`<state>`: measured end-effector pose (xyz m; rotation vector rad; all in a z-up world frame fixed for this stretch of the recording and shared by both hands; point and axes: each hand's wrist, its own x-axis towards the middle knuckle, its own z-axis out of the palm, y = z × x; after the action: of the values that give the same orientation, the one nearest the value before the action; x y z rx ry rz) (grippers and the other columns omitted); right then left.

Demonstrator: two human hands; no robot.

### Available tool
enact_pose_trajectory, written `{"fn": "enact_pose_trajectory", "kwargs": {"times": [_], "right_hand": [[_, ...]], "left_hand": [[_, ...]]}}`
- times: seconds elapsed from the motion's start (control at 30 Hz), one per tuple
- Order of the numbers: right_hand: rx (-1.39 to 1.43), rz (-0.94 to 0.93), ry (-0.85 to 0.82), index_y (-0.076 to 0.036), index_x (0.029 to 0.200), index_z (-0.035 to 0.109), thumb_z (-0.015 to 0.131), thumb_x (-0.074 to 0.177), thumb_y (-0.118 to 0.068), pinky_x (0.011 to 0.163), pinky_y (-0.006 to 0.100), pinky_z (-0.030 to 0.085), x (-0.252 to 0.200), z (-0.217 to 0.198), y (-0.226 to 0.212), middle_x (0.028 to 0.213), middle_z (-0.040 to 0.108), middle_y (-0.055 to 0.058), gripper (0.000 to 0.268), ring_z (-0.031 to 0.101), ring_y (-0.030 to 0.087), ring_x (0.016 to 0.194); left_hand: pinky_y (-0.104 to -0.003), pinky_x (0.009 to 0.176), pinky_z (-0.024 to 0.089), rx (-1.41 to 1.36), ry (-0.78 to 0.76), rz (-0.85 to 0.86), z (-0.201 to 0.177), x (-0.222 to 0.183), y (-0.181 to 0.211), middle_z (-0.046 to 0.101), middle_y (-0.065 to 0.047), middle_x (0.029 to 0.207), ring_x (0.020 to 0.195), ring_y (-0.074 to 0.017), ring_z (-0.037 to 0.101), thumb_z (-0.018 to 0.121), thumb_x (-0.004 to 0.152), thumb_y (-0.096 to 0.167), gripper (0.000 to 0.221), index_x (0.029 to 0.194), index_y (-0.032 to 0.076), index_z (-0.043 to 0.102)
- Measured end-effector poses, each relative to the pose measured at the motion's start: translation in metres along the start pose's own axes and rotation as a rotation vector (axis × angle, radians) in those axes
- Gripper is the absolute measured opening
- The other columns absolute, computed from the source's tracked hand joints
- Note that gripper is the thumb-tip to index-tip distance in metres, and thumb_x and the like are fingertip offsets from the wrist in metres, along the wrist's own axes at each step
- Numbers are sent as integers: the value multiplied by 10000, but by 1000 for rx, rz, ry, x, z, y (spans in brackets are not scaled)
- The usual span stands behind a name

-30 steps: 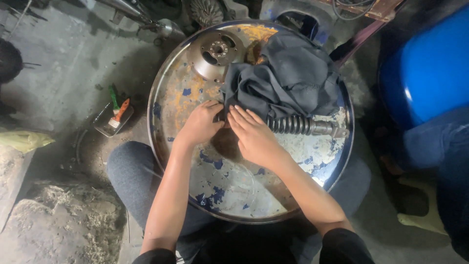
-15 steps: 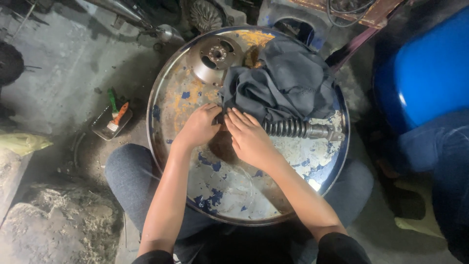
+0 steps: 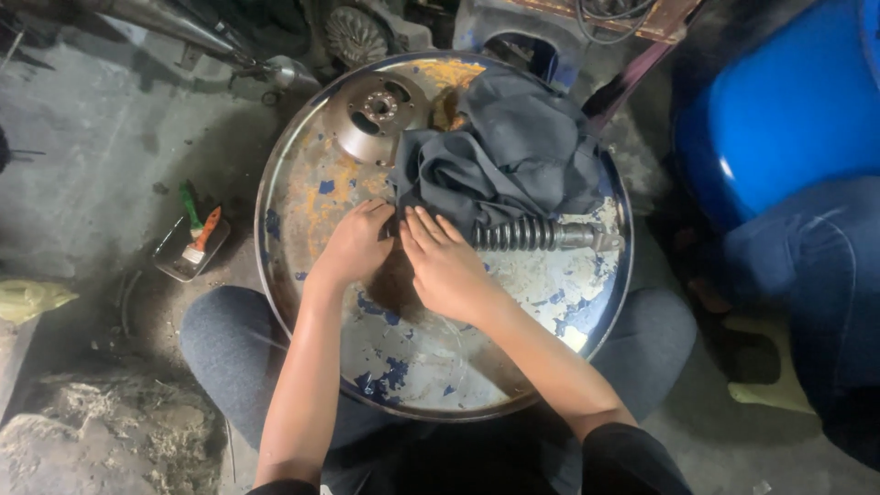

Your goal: Cleaning a motorcycle shock absorber by wiping it thoroughly with a cloth on a barrel workspace.

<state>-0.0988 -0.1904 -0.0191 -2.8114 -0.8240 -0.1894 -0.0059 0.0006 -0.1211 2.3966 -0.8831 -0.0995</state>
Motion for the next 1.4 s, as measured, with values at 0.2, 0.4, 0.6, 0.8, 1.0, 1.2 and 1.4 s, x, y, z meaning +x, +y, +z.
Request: {"fn": "enact_pose_trajectory", "kwargs": {"times": [0.2,0.4,0.6,0.8,1.0,1.2,1.4], "right_hand": [[30,66,-283,105,1518,340,595,875,-133,1245,503,193,13,-16,-2,1615,310,293,731,235,383,1543],[-45,-78,-203,95,1485,417,675,780,-168,1192,521,305,-4,-12,8,1567,405,278,795,336,385,1503],[50,-65,-165,42,1517,415,596,857,-163,1183,533,290,-4,-9,30,1588,408,225,714,345,353,1500],[18,-136,-104,10,1460,505,632,844,-201,1178,527,311,-4,-4,28,1572,447,195,664,376,329,1489],[117,-146,-111,11,1519,436,578,837,-83,1183,505,331,2,-4,48,1602,406,200,703,364,343,1495],[15,-171,77,10,1369,594,615,771,-126,1157,457,409,-10,2,26,1464,566,198,614,495,329,1410],[-27,-156,44,-62,1304,644,523,866,-167,984,403,473,-3,-1,31,1347,650,124,467,610,287,1272]], "left_hand": [[-404,1206,360,-15,-71,-58,-9,2,7,671,-223,1245,1285,-346,584,723,825,149,518,1272,-92,621],[-395,1203,367,-8,-76,-82,-5,2,1,668,-231,1261,1298,-344,580,751,845,199,522,1254,-101,628],[-401,1177,395,-24,-27,-60,-27,4,25,697,-197,1210,1256,-325,607,797,790,215,544,1241,-52,651],[-427,1187,389,-48,-29,-65,-22,2,17,692,-254,1207,1258,-372,604,785,801,186,522,1214,-104,652],[-412,1134,426,-127,-6,-52,-63,3,54,715,-210,1127,1182,-358,638,815,767,132,484,1184,-67,670],[-372,1051,477,-89,43,11,-34,0,25,705,-134,997,1068,-312,653,855,701,197,470,1085,-8,678],[-356,980,488,-60,56,35,-48,-3,43,680,-146,946,1001,-327,640,777,714,100,353,1028,-9,660]]}}
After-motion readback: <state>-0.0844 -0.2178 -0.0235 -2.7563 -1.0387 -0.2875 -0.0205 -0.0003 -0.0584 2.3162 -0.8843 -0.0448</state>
